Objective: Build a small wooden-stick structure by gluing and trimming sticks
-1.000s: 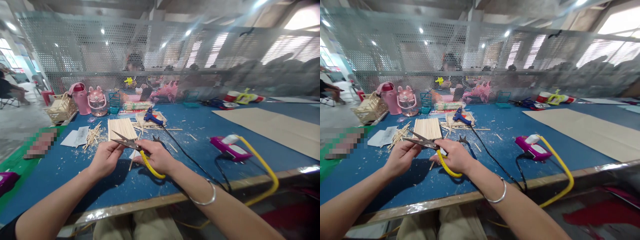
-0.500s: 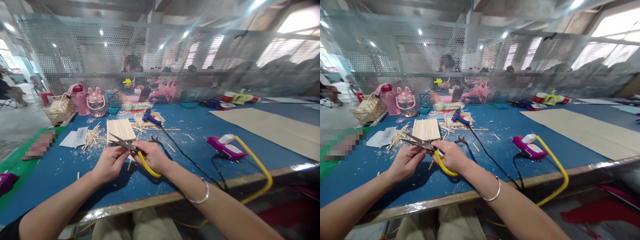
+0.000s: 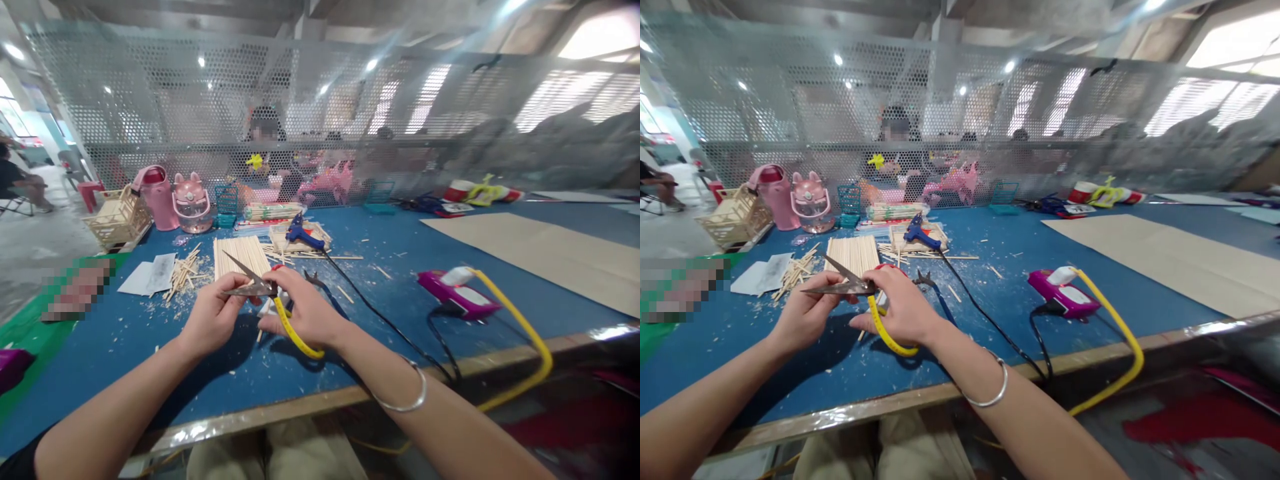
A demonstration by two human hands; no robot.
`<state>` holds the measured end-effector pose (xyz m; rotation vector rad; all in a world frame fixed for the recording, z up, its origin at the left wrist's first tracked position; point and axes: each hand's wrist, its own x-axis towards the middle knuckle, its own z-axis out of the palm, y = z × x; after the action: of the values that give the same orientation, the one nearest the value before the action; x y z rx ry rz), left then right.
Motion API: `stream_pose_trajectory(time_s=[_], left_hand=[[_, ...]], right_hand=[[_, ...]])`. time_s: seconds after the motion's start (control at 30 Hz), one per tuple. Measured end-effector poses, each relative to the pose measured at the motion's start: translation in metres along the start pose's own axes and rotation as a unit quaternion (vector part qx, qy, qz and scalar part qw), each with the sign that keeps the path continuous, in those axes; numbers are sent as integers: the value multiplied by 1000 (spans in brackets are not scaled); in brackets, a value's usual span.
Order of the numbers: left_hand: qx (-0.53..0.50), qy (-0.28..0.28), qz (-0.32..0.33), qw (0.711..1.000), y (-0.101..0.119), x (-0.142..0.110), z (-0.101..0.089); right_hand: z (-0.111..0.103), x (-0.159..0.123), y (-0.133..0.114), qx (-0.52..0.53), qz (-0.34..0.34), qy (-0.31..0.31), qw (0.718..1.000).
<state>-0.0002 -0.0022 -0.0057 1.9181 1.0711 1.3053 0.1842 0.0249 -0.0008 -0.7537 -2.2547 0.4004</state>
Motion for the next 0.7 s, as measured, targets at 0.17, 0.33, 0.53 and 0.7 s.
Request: stream_pose_trajectory(time_s=[0.17, 0.33, 0.53, 0.7], left_hand=[[-1, 5, 6, 1000, 2, -1, 1], [-13, 5, 14, 1000, 2, -2, 1], [-41, 2, 17, 999, 3, -3, 2], [-19, 10, 28, 999, 6, -3, 2]], right_hand=[[2, -1, 0, 10, -12, 5, 1000], [3, -2, 1, 33, -36, 10, 999], [3, -2, 1, 51, -42, -4, 998], [2, -3, 0, 53, -44, -2, 998]])
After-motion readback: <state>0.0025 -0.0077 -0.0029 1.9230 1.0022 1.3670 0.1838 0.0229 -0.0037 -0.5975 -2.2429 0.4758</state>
